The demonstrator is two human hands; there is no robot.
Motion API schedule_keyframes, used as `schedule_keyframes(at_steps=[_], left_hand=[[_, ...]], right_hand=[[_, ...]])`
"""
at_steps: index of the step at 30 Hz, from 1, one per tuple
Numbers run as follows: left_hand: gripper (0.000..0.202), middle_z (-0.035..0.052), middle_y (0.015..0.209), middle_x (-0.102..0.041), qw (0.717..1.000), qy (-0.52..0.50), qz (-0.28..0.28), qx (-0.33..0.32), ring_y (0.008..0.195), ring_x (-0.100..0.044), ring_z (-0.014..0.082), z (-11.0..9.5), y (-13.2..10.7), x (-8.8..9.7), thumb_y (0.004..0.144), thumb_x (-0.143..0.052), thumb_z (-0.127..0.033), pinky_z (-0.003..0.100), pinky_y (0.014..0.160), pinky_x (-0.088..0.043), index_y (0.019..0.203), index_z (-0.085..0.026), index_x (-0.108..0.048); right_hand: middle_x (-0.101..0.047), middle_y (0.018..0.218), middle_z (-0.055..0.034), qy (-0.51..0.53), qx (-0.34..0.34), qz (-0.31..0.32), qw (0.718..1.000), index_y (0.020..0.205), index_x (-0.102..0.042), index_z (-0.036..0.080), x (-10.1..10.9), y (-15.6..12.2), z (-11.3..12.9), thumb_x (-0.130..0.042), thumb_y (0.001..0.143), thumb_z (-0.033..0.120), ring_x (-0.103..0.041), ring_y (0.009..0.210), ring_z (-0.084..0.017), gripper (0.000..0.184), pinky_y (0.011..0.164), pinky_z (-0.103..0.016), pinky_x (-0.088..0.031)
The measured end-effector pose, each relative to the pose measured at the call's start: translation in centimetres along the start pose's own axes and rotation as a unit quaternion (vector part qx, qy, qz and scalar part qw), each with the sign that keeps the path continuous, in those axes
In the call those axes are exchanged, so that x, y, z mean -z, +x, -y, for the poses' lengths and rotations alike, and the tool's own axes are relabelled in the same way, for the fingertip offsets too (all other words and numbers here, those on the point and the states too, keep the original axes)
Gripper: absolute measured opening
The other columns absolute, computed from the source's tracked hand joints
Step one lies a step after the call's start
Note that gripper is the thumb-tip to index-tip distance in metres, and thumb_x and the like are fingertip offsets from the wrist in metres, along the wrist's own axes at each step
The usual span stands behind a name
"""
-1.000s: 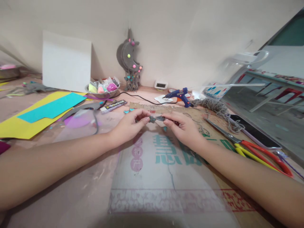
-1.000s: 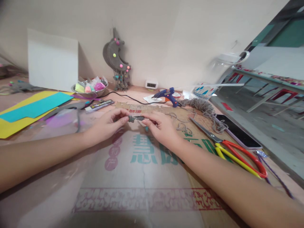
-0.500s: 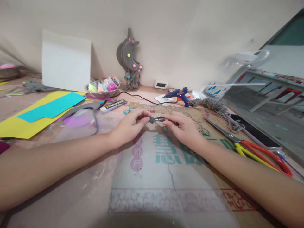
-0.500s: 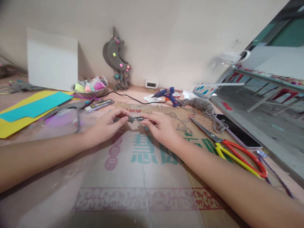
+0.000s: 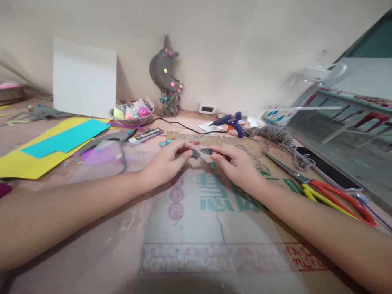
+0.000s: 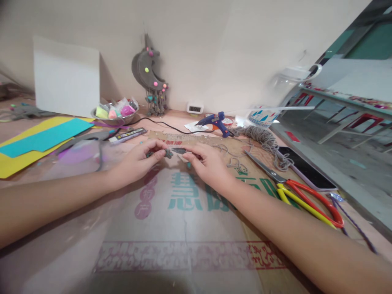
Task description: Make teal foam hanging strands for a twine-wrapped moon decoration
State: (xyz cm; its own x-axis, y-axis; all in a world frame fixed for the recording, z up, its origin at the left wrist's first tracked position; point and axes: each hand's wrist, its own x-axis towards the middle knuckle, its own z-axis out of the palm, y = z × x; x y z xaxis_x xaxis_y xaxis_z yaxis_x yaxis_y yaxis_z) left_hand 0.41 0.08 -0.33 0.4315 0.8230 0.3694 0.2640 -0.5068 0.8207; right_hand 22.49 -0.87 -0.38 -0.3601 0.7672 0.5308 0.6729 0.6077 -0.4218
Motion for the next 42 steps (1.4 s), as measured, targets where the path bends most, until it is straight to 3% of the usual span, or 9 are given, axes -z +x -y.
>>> schedule_keyframes(at_steps=[8, 20, 27, 36, 42], left_hand=[[0.012, 0.0015, 0.083, -0.060, 0.999, -0.041, -0.018, 0.030, 0.074, -0.053, 0.0133, 0.2, 0.0, -0.1, 0.087, -0.050, -0.027, 0.026, 0.068, -0.041, 0.091, -0.017, -0.056], [0.016, -0.0003, 0.078, -0.058, 0.988, -0.128, -0.003, 0.082, 0.068, -0.052, 0.0114, 0.1, 0.0, -0.1, 0.087, -0.053, -0.033, 0.025, 0.062, -0.039, 0.088, -0.017, -0.054], [0.015, -0.0004, 0.077, -0.059, 0.990, -0.121, -0.002, 0.077, 0.069, -0.053, 0.0119, 0.0, -0.1, 0.0, 0.087, -0.053, -0.033, 0.026, 0.064, -0.042, 0.087, -0.018, -0.054], [0.017, -0.0019, 0.071, -0.057, 0.990, -0.109, -0.008, 0.091, 0.061, -0.050, 0.0098, -0.5, 0.0, 0.0, 0.084, -0.056, -0.033, 0.024, 0.060, -0.040, 0.081, -0.017, -0.053], [0.015, -0.0015, 0.070, -0.059, 0.989, -0.116, 0.000, 0.094, 0.063, -0.053, 0.0096, -0.8, 0.0, 0.0, 0.084, -0.056, -0.029, 0.022, 0.061, -0.041, 0.079, -0.016, -0.053]], right_hand=[[-0.069, 0.089, -0.0044, 0.009, 0.006, -0.017, 1.000, 0.109, -0.068, 0.023, 0.0, 0.0, -0.1, -0.053, 0.090, 0.032, -0.062, 0.080, -0.019, 0.026, 0.072, -0.033, -0.047], [-0.055, 0.068, -0.0009, -0.030, 0.031, -0.023, 0.999, 0.105, -0.069, 0.022, 0.3, 0.1, 0.4, -0.052, 0.090, 0.032, -0.052, 0.065, -0.016, 0.024, 0.060, -0.029, -0.039], [-0.052, 0.067, -0.0013, -0.056, 0.045, 0.009, 0.997, 0.107, -0.068, 0.020, 0.6, 0.0, 0.7, -0.050, 0.092, 0.032, -0.052, 0.067, -0.018, 0.027, 0.061, -0.030, -0.037], [-0.057, 0.074, -0.0049, -0.158, 0.109, 0.006, 0.981, 0.109, -0.067, 0.016, 0.8, -0.2, 1.5, -0.048, 0.093, 0.034, -0.051, 0.070, -0.018, 0.030, 0.065, -0.031, -0.038], [-0.057, 0.072, -0.0042, -0.176, 0.103, -0.004, 0.979, 0.108, -0.067, 0.017, 0.6, -0.1, 1.4, -0.047, 0.094, 0.035, -0.052, 0.069, -0.018, 0.030, 0.065, -0.030, -0.038]])
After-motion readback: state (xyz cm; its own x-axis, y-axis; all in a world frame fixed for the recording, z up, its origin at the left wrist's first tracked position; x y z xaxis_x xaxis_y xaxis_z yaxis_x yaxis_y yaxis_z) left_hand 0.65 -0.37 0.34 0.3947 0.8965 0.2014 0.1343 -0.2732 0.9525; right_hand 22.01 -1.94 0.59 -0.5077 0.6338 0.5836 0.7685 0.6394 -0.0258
